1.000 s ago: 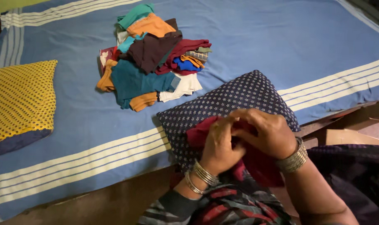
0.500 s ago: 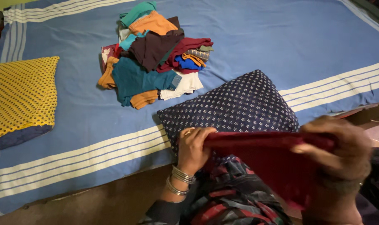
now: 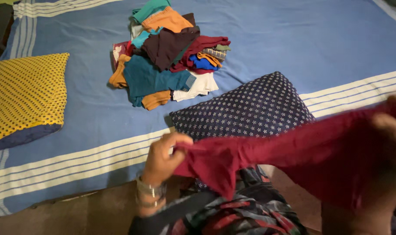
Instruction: The person folds several items of clothing on a bed, including a green top, a red top, and a dark brown garment, before placing them into a purple bag.
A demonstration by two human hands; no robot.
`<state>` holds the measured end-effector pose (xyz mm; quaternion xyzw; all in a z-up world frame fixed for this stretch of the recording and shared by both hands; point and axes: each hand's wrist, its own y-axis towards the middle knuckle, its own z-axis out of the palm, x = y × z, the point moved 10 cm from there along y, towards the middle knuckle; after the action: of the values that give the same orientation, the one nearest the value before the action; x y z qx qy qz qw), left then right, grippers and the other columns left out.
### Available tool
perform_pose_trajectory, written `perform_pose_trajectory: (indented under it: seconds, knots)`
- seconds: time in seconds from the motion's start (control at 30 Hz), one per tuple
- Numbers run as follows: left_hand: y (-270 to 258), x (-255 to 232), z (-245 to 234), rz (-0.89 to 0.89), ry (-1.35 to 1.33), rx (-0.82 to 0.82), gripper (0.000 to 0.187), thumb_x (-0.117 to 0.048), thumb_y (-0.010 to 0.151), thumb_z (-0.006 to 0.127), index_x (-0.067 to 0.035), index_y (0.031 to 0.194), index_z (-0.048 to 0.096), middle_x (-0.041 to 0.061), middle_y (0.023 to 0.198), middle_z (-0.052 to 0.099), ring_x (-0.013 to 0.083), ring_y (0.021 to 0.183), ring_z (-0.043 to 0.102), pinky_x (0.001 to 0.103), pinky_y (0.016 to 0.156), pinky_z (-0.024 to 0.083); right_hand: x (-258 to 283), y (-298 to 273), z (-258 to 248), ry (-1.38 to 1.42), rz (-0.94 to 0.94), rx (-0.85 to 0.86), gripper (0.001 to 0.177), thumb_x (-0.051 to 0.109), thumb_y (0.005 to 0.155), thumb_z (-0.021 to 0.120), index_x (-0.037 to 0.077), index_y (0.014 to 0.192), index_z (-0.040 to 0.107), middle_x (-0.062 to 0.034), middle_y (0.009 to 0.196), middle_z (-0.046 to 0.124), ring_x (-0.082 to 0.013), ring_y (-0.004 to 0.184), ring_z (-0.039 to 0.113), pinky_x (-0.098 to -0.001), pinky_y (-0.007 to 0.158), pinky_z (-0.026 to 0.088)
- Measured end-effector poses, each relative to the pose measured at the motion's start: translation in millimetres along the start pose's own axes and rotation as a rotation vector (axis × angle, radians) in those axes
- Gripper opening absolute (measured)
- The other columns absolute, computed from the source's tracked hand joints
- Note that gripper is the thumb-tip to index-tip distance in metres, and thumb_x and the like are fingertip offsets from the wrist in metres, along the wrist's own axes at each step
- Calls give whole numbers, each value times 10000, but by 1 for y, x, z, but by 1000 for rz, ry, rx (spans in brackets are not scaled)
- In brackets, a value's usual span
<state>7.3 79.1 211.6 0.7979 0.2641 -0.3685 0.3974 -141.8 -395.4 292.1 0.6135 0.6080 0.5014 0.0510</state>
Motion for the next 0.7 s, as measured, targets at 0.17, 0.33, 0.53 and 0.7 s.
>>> perform_pose_trajectory:
  seconds: [0.17, 0.33, 0.53, 0.7]
  knots:
    - [67, 104, 4, -379, 164, -93, 393, -132, 875, 724, -110, 1259, 644, 81, 1076, 767, 203, 952, 764, 323, 833, 578, -93, 54, 109, -10, 211, 32, 389, 112, 997, 826, 43, 1318, 618, -130, 1205, 737, -201, 1030, 724, -315, 849, 593]
    - [50, 135, -5, -176, 261, -359, 483, -127, 865, 748, -70, 1324, 607, 117, 1168, 734, 241, 1040, 712, 361, 896, 553, -123, 21, 131, -325, 205, 15, 403, 119, 956, 856, 31, 1300, 665, -143, 1221, 734, -244, 975, 736, -357, 807, 586]
    - [-3, 159, 38, -345, 198, -402, 353, -197, 889, 750, -110, 1222, 671, 45, 1018, 774, 180, 886, 751, 328, 776, 592, -175, -75, 177, -103, 541, 112, 368, 171, 948, 804, 78, 1286, 694, -118, 1118, 747, -204, 924, 729, -337, 784, 592]
    - [-11, 114, 99, -314, 177, -350, 332, -254, 867, 777, -100, 1142, 671, 34, 885, 740, 165, 712, 708, 319, 668, 591, -162, -127, 203, -378, 353, 179, 534, 242, 760, 888, 101, 1248, 725, -157, 1279, 674, -344, 1161, 620, -468, 998, 507]
